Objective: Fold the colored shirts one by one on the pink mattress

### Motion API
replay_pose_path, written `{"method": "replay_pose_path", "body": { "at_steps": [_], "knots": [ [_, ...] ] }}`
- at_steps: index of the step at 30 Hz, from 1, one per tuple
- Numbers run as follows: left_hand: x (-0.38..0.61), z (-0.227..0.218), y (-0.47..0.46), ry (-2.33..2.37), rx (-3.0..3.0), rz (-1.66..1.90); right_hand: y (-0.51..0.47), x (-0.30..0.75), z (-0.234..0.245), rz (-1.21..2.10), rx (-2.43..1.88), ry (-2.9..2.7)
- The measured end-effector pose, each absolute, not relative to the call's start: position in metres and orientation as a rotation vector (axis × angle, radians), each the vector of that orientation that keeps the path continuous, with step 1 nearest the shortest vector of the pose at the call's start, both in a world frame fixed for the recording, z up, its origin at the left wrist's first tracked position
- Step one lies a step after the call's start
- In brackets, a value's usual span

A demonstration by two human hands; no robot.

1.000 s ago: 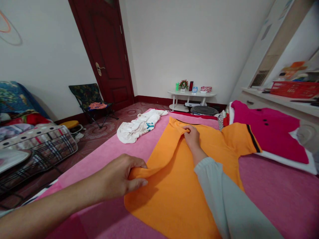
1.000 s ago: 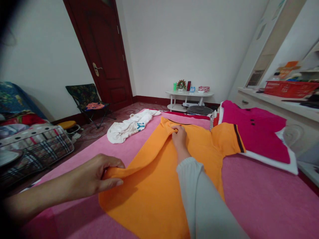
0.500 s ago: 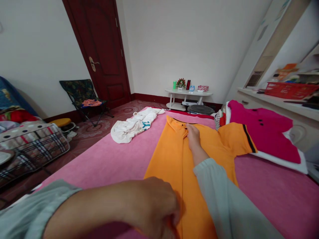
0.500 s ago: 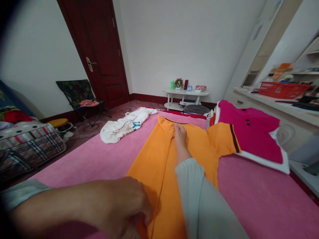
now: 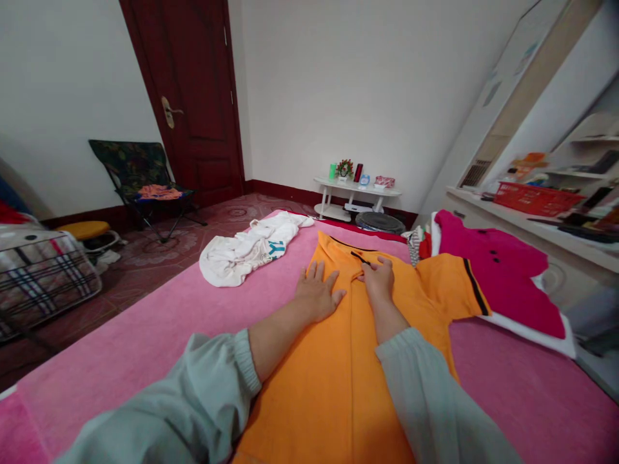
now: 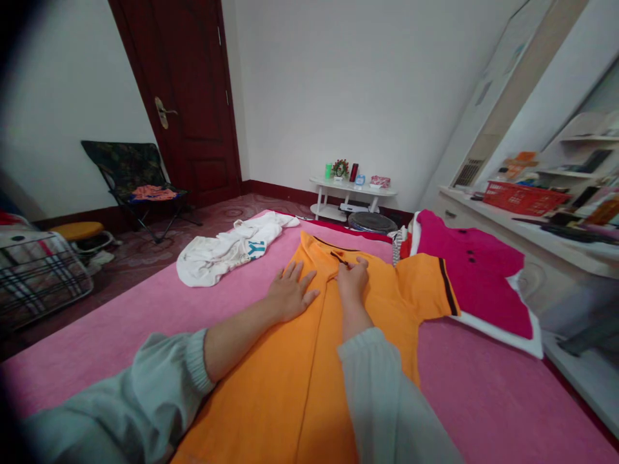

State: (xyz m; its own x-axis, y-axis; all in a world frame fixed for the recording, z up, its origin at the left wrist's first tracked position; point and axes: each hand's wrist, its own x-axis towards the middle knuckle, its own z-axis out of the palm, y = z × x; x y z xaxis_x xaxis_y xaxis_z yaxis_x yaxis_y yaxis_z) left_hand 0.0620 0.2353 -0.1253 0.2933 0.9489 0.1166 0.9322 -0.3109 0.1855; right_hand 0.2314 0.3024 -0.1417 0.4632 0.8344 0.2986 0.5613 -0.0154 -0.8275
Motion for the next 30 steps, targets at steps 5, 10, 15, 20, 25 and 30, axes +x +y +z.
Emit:
{"method": "replay_pose_path", "body": {
  "at_steps": [5,10,15,20,25,30],
  "knots": [
    [0.063,-0.124,0.231,1.802,2.472,0.352,0.295,0.218,-0.115,0.179,-1.900,-1.210],
    [0.063,-0.126,0.234,1.809,2.457,0.370,0.320,0.206,-0.094,0.118,-2.197,-1.462],
    [0.064,-0.128,0.235,1.800,2.467,0.386,0.351,0.223,-0.109,0.167,-2.070,-1.493],
    [0.063,-0.128,0.236,1.793,2.461,0.382,0.349,0.247,-0.121,0.064,-1.932,-1.446],
    [0.063,-0.129,0.235,1.795,2.464,0.393,0.340,0.272,-0.126,-0.085,-1.889,-1.400],
    [0.063,-0.127,0.232,1.802,2.470,0.411,0.341,0.273,-0.123,-0.160,-1.949,-1.461]
  ]
}}
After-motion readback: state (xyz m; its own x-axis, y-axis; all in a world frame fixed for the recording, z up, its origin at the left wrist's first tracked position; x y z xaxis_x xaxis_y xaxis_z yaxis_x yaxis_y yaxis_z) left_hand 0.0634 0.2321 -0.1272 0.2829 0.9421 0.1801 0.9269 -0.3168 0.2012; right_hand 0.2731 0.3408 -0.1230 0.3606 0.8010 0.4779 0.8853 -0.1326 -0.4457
